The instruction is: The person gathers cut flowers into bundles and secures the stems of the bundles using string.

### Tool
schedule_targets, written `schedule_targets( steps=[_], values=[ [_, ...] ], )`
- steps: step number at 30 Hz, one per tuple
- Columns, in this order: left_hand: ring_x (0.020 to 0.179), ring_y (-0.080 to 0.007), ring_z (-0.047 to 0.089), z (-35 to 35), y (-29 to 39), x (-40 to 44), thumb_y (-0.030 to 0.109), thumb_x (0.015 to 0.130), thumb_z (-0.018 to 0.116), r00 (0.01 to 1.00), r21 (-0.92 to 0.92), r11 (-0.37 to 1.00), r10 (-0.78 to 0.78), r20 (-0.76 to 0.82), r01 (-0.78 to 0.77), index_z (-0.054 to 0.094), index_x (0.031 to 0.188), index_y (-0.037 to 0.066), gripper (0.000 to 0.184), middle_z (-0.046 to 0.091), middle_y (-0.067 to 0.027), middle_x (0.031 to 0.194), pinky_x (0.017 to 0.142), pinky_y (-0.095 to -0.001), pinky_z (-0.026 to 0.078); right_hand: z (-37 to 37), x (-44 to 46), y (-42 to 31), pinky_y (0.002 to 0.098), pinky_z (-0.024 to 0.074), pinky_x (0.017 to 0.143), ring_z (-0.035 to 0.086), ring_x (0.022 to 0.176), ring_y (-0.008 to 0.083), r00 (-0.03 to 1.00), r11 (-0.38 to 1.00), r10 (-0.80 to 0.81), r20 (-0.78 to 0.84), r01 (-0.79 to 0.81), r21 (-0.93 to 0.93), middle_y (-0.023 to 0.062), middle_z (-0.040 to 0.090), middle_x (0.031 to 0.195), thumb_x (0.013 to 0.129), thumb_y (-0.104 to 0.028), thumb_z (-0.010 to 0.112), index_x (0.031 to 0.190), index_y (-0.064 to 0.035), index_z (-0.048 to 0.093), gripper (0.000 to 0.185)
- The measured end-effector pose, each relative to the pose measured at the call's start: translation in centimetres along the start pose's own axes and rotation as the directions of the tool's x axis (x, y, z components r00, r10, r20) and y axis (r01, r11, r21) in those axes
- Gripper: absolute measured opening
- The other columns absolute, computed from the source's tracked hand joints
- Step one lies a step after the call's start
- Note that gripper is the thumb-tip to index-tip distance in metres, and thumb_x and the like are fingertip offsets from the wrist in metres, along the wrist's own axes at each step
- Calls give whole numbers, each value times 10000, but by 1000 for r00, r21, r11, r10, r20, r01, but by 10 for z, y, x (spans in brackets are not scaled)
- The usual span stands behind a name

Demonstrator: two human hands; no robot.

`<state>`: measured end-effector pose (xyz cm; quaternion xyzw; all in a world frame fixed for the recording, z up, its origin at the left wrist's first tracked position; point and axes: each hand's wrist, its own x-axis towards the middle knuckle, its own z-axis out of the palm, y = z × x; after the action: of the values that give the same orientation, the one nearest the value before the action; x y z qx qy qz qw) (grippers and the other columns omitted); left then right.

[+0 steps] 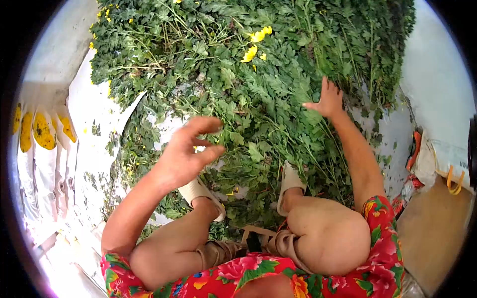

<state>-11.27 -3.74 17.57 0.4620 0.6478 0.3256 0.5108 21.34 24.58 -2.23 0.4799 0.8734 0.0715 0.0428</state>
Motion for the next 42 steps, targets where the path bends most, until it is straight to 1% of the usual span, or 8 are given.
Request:
schedule_targets(
  steps=[11,14,18,24,26,30,34,42],
  values=[
    [774,-201,619,93,-109,143,273,868,713,873,-293,830,-404,273,475,359,1407,-88,739,661,-147,934,669,-314,522,5,-59,-30,474,478,864,549,1022,369,994,888,-110,-2,99,450,172,529,1116,755,-68,734,1112,0,550,407],
    [1328,-340,417,135,-101,182,424,815,755,897,-696,621,-435,77,361,140,1496,-36,1027,293,-256,1509,1028,-448,434,-11,-91,-44,464,502,813,572,968,350,988,825,-157,10,125,551,176,525,1141,746,-38,706,1087,-8,546,378],
    [1322,-335,421,165,-118,191,396,869,703,604,-872,329,-796,-49,363,271,1448,-27,837,352,-232,1484,1061,-483,380,-32,-111,-46,461,496,823,573,981,335,891,757,-454,-9,391,524,169,526,1169,798,-167,716,1064,4,545,360],
    [1183,-300,552,171,-146,177,319,917,643,852,-954,136,-496,167,266,517,1307,13,512,570,-130,1318,1042,-466,406,-34,-52,-40,462,463,891,552,1043,345,968,864,-213,-136,252,437,204,547,1185,858,-336,710,1364,17,457,667],
    [1165,-292,567,174,-149,180,301,911,649,864,-960,88,-463,198,267,555,1269,14,468,598,-126,1284,1029,-449,424,-8,-48,-32,474,453,901,540,1070,352,734,679,-23,679,-487,550,226,522,1213,910,-368,665,1344,53,442,645],
    [1105,-286,605,178,-152,174,278,910,643,840,-937,105,-484,244,332,577,1236,4,431,632,-119,1228,995,-448,456,-4,-66,-27,446,449,958,545,1138,335,998,752,50,-26,-21,659,219,552,1211,927,-362,642,1346,-12,482,569],
    [1090,-269,613,182,-140,162,237,889,651,890,-940,-24,-313,330,340,590,1225,20,405,648,-111,1192,974,-438,474,-21,-78,-67,402,464,956,616,1066,316,903,125,-284,322,-299,946,206,617,1160,918,-171,645,1251,40,523,413],
    [1089,-260,612,183,-140,161,272,869,698,916,-937,23,-220,336,349,607,1231,38,441,636,-112,1212,985,-426,459,-44,-87,-92,418,522,725,622,882,391,956,680,-293,-20,223,698,187,615,980,863,-87,658,1129,1,561,297]
  ],
)
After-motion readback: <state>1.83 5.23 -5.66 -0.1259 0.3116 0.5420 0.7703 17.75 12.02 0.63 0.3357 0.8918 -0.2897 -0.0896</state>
